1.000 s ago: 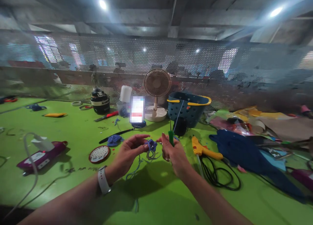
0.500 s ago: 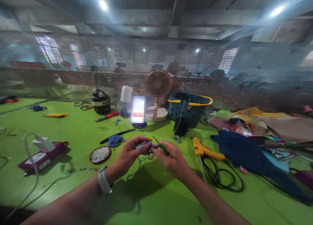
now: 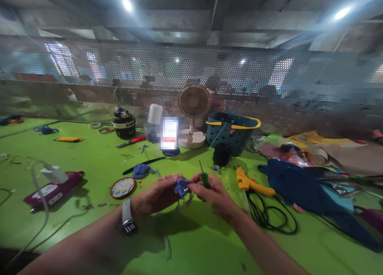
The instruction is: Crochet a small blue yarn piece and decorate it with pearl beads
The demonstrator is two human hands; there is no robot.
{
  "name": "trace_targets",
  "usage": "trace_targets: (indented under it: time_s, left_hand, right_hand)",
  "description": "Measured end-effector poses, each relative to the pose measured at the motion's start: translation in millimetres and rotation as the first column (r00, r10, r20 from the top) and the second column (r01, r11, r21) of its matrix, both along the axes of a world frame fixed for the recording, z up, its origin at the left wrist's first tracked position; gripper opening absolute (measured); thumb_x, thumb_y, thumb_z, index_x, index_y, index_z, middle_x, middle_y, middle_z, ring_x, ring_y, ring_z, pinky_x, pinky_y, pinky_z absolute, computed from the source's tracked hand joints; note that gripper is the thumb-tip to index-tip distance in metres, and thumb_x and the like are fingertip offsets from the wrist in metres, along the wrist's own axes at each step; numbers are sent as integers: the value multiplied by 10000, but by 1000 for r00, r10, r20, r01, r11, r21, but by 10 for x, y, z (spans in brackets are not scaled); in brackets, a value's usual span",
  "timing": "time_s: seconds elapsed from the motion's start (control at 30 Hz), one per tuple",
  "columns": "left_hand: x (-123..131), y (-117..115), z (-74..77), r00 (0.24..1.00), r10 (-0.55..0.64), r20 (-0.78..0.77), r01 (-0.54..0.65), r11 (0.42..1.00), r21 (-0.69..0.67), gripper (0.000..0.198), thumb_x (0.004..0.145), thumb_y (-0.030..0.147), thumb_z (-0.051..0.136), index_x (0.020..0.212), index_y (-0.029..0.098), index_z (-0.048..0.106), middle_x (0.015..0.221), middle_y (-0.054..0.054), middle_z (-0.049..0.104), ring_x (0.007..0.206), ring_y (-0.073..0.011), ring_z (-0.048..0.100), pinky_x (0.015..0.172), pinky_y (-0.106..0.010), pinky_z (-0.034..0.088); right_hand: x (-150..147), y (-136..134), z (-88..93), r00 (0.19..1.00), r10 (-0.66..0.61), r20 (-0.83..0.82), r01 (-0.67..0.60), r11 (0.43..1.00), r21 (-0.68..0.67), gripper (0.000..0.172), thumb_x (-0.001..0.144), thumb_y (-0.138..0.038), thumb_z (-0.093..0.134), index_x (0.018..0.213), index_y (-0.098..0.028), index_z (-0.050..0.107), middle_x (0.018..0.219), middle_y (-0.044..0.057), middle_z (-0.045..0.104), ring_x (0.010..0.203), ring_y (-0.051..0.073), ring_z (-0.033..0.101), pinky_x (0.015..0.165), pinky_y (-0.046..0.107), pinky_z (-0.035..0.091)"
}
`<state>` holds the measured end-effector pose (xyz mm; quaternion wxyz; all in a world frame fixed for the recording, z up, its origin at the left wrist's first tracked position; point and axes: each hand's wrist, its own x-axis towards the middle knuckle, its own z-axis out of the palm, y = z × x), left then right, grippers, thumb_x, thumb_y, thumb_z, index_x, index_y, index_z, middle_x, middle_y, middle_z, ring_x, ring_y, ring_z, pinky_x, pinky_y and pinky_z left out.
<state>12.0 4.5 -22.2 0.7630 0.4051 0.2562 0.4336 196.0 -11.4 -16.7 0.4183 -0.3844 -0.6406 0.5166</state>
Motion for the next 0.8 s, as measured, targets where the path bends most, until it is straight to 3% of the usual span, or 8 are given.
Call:
trace_targets:
  time_s: [0.13,0.37,0.63,0.8]
  left_hand:
    - [3,27,-58,995,99,-27,-98,995,34,309,629,350,845,705,134,638,663,22,582,598,-71,468,610,-223,351]
    - [13,0,-49,966,220,-134,-203,970,134,322,679,406,796,730,144,616,685,10,601,643,-103,494,607,-243,331]
    - [10,-3,-41,966,208,-151,-186,971,151,324,684,410,792,709,139,619,644,24,575,589,-81,434,577,-235,302]
    - [18,13,-54,970,223,-99,-217,974,64,353,619,397,838,721,134,626,696,3,610,635,-93,495,608,-236,355]
  right_hand:
    - [-9,-5,45,992,-85,91,82,996,44,252,796,-420,667,828,-187,577,595,-69,414,514,80,324,461,215,220]
    - [-93,-51,103,969,-189,160,179,981,78,338,768,-472,695,887,-197,536,573,-87,394,482,75,313,422,198,202]
    - [-102,-9,57,944,-276,179,243,952,183,314,803,-479,667,891,-205,540,543,-100,339,464,77,269,416,207,197]
    - [-122,-5,119,942,-304,139,276,942,189,388,748,-565,678,799,-209,533,531,-91,383,445,82,291,415,219,215]
